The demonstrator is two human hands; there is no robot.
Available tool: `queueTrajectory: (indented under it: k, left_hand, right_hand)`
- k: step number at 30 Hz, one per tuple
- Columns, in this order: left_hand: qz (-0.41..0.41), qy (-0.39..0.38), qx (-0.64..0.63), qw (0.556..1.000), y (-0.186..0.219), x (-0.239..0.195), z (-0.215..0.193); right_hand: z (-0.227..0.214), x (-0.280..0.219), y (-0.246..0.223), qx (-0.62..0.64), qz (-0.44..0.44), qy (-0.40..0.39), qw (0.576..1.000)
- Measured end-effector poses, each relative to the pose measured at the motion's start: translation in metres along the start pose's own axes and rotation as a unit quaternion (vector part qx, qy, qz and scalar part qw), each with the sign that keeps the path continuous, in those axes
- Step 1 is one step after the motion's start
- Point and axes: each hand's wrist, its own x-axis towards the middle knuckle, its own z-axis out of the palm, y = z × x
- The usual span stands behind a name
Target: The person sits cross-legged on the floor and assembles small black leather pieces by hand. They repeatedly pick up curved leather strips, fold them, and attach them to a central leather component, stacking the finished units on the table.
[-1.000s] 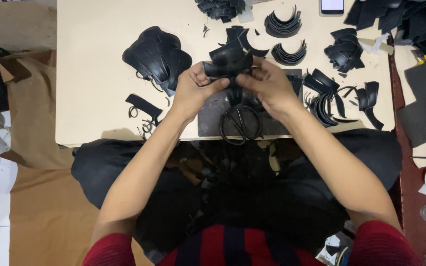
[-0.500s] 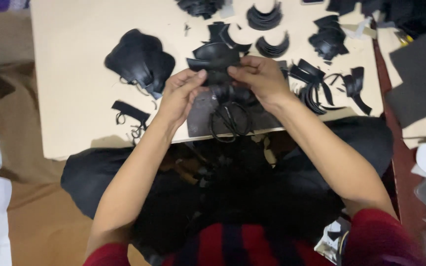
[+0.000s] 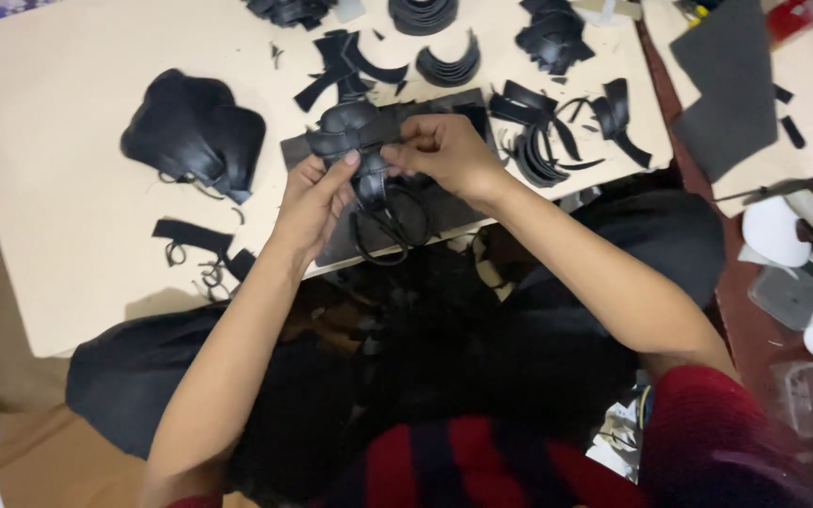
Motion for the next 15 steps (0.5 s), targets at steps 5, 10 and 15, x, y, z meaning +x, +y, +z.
queueTrajectory:
  k: [5, 10, 15]
  left_hand:
    - [-0.045, -0.040, -0.047, 0.997, 0.045, -0.039, 0.048]
    - [-0.050, -0.066, -0.036, 0.996, 0.035, -0.029, 0.025]
    - [-0.070, -0.068, 0.006, 0.995, 0.066, -0.043, 0.027]
  right_hand:
    - [-0.048, -0.006, -0.020, -0.125, -0.056, 0.041, 0.990]
    - [-0.134, 0.014, -0.005, -0.316, -0.023, 0.132, 0.939]
    - [-0.204, 0.004, -0.027, -0.347, 0.059, 0.070, 0.933]
